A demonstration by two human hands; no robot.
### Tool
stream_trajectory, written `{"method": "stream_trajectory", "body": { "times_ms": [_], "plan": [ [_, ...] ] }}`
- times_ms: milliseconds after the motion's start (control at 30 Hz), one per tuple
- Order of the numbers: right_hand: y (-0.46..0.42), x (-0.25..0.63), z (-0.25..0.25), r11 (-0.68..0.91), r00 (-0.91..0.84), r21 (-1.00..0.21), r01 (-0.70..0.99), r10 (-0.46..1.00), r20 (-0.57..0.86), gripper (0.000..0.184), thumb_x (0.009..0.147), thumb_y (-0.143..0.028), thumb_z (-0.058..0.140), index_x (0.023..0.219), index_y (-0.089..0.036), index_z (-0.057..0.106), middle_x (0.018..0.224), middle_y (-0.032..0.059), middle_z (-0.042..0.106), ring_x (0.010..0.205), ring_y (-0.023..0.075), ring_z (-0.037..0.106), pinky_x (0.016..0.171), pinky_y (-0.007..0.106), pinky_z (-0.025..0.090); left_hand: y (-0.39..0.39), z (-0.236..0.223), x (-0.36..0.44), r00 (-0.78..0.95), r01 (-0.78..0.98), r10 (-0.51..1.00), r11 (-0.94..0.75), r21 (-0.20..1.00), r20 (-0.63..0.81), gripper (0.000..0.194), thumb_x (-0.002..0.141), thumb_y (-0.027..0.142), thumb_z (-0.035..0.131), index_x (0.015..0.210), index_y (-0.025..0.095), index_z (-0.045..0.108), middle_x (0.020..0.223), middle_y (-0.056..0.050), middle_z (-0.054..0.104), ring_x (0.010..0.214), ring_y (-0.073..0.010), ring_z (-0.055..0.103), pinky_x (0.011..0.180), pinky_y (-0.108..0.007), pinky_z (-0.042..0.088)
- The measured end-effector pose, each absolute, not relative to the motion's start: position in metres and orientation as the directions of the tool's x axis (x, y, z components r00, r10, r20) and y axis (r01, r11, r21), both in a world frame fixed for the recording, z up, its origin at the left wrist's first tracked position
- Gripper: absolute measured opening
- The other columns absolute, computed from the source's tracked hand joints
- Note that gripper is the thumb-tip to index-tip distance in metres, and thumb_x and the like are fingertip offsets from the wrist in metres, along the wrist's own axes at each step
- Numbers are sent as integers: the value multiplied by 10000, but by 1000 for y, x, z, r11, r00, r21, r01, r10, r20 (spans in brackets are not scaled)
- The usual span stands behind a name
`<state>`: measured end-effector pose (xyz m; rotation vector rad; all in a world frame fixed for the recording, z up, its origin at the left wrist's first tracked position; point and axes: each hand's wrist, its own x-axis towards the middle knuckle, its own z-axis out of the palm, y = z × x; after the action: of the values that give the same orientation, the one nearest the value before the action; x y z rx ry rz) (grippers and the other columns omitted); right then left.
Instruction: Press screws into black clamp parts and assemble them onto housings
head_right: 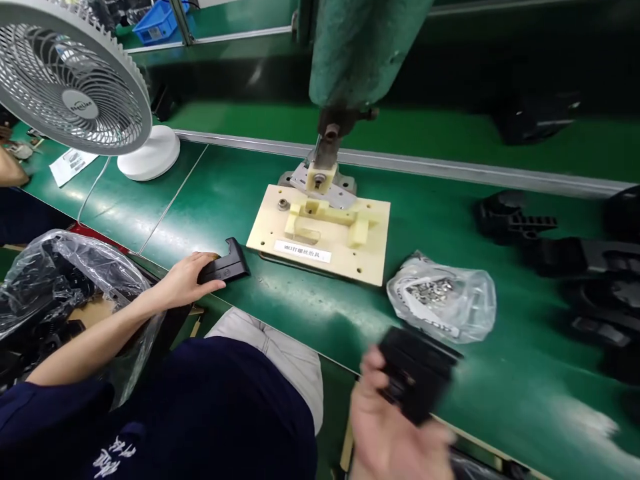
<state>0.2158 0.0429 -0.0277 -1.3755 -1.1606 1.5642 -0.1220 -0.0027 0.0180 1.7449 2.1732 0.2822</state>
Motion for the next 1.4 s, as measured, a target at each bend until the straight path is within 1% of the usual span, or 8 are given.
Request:
{"method": "stream_trajectory", "body": {
  "times_ms": [133,333,433,567,667,867,1233,1400],
  "plan": [
    [12,180,-46,-555,-381,-719,-420,826,-415,485,651,-721,633,846,-282,566,999,120,541,819,267,595,632,431,535,-3,22,-117,-160,938,977,194,286,-141,334,787,340,693,1044,156,584,1221,-167,630,1136,-328,592,976,-467,471],
    [6,155,-34,-525,-583,-705,-477,789,-194,404,667,-502,746,915,-240,563,877,56,501,658,161,523,531,305,480,-7,15,-108,-196,957,977,210,198,-89,711,679,334,784,1272,106,463,1126,-165,618,1083,-344,591,907,-467,505],
    [12,156,-23,-442,-562,-778,-446,815,-141,369,758,-524,668,913,-198,594,881,70,539,635,164,539,522,313,462,-2,19,-114,-240,936,951,279,212,-193,625,684,389,751,1186,93,525,1085,-168,611,1039,-363,602,865,-480,514],
    [22,161,-6,-224,-504,-969,-103,852,-143,261,848,-416,603,771,-167,577,742,46,574,616,167,547,581,320,460,0,31,-118,-276,700,874,467,539,-399,559,659,469,750,1071,126,587,971,-128,674,927,-326,645,801,-447,530],
    [27,162,9,84,-531,-982,168,847,-18,307,845,-332,583,613,-181,450,615,1,487,560,133,468,552,280,401,-10,38,-107,-136,195,798,603,774,-587,529,620,524,765,948,132,630,917,-118,711,837,-274,666,716,-375,541],
    [29,147,25,513,-762,-808,291,635,128,246,897,-262,511,686,-154,577,680,44,599,594,144,549,567,264,419,-46,30,-67,19,-436,678,667,604,-735,562,529,566,821,813,114,646,685,-92,686,627,-206,648,613,-316,522],
    [20,92,18,954,-971,-270,130,67,-231,109,771,-70,565,747,-101,666,709,123,652,613,212,603,480,285,296,-112,9,-45,-77,-591,296,755,283,-952,665,640,778,646,870,154,638,620,-13,602,535,-145,541,525,-269,442],
    [18,85,13,898,-943,-428,106,-46,-329,114,793,-172,605,722,-119,677,673,86,663,529,179,575,479,276,271,-125,3,-37,-149,-592,349,718,366,-925,677,567,749,727,828,131,642,610,-7,595,599,-157,575,573,-261,459]
  ]
}}
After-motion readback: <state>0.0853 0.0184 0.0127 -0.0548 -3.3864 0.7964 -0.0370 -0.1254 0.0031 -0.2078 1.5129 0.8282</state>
